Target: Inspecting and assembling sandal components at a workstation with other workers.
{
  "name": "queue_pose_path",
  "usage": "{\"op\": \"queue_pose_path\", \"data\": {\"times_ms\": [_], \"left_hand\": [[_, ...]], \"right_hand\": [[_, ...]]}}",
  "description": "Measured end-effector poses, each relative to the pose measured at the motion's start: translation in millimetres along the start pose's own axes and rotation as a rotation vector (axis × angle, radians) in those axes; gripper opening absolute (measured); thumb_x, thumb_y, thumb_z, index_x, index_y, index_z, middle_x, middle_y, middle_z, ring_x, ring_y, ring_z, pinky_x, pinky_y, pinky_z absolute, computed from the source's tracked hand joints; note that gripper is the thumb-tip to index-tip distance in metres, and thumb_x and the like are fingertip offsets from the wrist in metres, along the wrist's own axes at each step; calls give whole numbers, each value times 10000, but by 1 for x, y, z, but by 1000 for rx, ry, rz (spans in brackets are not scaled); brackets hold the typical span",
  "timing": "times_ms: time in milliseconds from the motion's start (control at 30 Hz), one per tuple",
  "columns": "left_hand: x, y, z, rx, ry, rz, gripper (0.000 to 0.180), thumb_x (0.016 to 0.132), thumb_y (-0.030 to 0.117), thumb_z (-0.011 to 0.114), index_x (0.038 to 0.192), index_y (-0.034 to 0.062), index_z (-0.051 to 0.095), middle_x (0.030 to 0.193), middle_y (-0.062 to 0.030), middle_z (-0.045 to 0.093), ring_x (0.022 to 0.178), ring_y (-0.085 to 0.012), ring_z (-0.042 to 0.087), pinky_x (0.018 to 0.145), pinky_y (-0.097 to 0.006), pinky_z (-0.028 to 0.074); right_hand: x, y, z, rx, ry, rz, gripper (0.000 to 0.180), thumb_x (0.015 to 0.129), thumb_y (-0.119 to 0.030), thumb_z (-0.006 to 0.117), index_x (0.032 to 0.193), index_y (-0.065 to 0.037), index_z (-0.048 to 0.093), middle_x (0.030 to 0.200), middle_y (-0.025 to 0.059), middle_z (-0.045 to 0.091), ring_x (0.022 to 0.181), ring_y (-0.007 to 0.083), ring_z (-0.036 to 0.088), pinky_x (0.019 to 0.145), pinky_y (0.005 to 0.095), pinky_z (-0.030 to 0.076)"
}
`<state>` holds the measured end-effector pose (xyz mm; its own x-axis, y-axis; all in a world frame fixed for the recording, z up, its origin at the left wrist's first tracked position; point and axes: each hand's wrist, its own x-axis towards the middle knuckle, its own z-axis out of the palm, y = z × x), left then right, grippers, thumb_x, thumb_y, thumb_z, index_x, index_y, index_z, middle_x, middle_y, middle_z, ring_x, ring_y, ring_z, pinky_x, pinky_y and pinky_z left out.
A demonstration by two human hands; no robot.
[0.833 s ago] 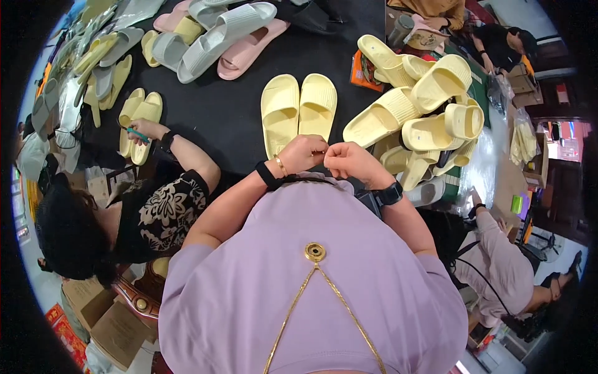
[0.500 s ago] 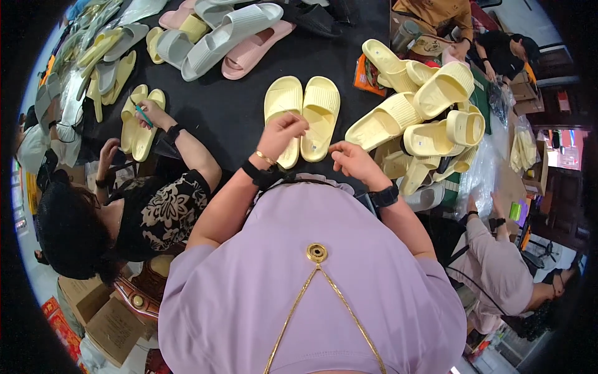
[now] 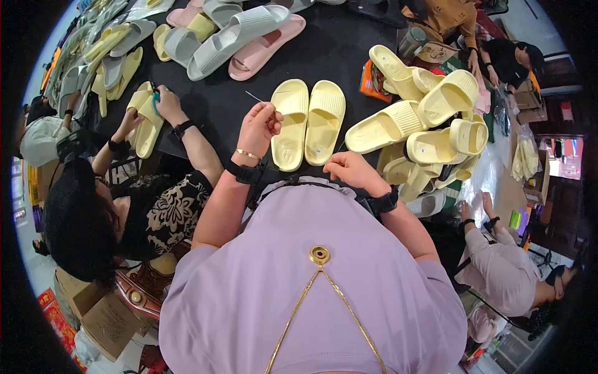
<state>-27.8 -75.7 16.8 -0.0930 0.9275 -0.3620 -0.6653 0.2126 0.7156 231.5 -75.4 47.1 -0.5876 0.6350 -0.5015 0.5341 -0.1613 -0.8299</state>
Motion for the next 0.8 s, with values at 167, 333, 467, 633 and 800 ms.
{"op": "queue_pose_path", "data": {"times_ms": [167,333,467,633,800], "left_hand": [[0,-11,-7,342,28,-110,124,905,173,556,845,66,571,683,-14,573,516,-69,498,477,-200,401],[-5,-34,-18,745,7,-337,164,839,185,596,791,28,588,621,-13,556,482,-75,486,421,-218,364],[0,-49,-32,942,-55,-420,183,822,194,595,777,16,605,612,-23,559,464,-78,475,407,-230,357],[15,-52,-33,1161,-74,-380,271,790,231,599,781,-35,653,619,-86,625,474,-128,567,451,-270,452],[25,-53,-24,1100,100,-165,288,818,227,568,878,-35,673,639,-95,653,505,-148,610,488,-290,487]], "right_hand": [[7,-3,3,-167,153,-274,197,812,-176,576,790,3,656,635,142,623,552,241,607,544,325,471],[21,12,3,-385,73,-236,188,776,-197,593,756,-23,660,701,188,619,657,350,615,601,407,487],[28,33,8,-404,64,-202,191,761,-203,598,747,-25,666,704,190,620,658,353,615,616,414,493],[36,43,10,-528,100,-179,206,762,-219,583,741,-35,673,713,192,625,681,361,620,640,439,499],[60,55,9,-592,220,-170,228,790,-229,562,746,-33,669,718,197,626,688,368,620,643,446,502]]}}
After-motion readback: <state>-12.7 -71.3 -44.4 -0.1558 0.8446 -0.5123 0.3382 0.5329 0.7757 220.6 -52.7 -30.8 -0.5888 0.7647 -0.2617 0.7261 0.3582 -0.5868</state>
